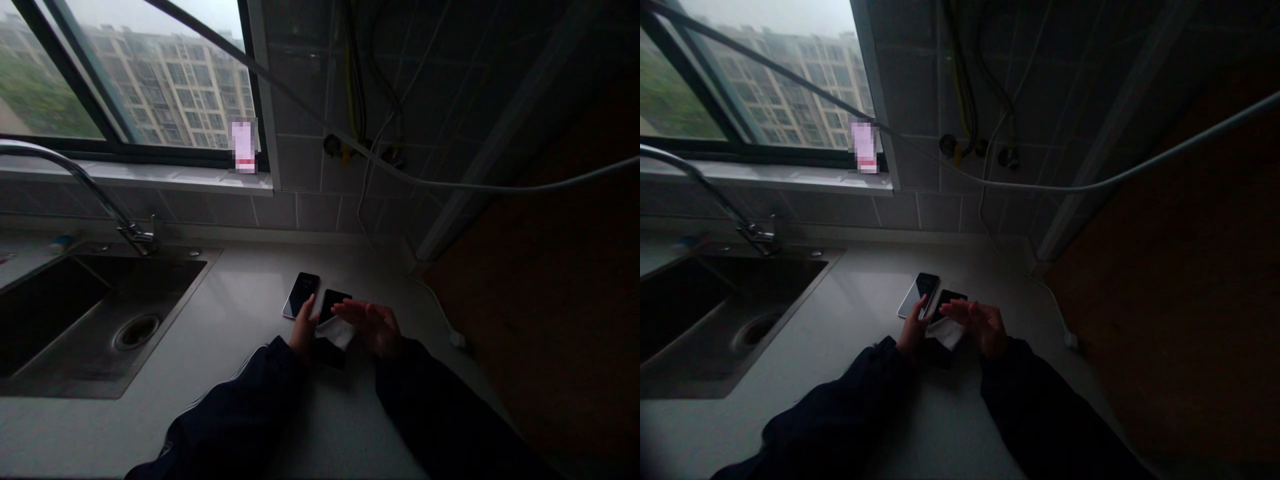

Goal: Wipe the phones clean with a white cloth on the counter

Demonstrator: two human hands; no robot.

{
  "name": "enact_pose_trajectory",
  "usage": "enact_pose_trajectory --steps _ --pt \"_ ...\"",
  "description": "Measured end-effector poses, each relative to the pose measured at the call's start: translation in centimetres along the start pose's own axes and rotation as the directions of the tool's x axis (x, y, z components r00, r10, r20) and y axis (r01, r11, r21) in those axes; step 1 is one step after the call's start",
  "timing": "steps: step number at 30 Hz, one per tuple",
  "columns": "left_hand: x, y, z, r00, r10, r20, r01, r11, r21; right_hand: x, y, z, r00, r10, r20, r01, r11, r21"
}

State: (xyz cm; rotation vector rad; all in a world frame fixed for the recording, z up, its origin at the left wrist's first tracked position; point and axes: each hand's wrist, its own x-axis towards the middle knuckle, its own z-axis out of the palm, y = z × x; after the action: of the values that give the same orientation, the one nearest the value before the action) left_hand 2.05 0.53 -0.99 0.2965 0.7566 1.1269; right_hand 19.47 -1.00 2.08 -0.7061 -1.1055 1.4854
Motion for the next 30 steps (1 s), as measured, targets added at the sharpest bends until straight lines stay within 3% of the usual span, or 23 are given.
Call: enact_pose_trajectory --steps 3,5,8,11,15,22,30 --pt "0.5 0.4 -0.1 0.977 0.106 -0.182 -0.105 0.994 0.017 0.5 0.0 -1.1 0.971 -0.09 -0.22 0.041 0.975 -0.218" --pt "0.5 0.5 -0.1 0.957 0.141 -0.256 -0.138 0.99 0.028 1.3 0.3 -2.1 0.933 -0.124 -0.338 -0.016 0.923 -0.383" --pt "0.4 0.5 -0.1 0.966 0.128 -0.225 -0.132 0.991 -0.003 2.3 0.9 -3.2 0.914 -0.078 -0.398 -0.108 0.899 -0.424" --pt "-0.1 0.5 0.3 0.994 0.022 -0.106 -0.027 0.999 -0.047 2.9 1.4 -3.9 0.925 0.067 -0.375 -0.218 0.9 -0.377" --pt "-0.7 0.7 0.7 0.99 -0.138 -0.004 0.138 0.987 -0.081 3.1 1.3 -4.5 0.925 0.24 -0.296 -0.333 0.886 -0.321" --pt "-0.2 0.7 0.0 0.993 -0.092 0.068 0.101 0.985 -0.141 3.0 0.3 -4.9 0.934 0.197 -0.297 -0.288 0.908 -0.303" --pt "-1.6 0.9 1.1 0.972 -0.181 0.148 0.186 0.982 -0.017 3.3 -0.4 -5.3 0.955 0.179 -0.235 -0.269 0.858 -0.438"
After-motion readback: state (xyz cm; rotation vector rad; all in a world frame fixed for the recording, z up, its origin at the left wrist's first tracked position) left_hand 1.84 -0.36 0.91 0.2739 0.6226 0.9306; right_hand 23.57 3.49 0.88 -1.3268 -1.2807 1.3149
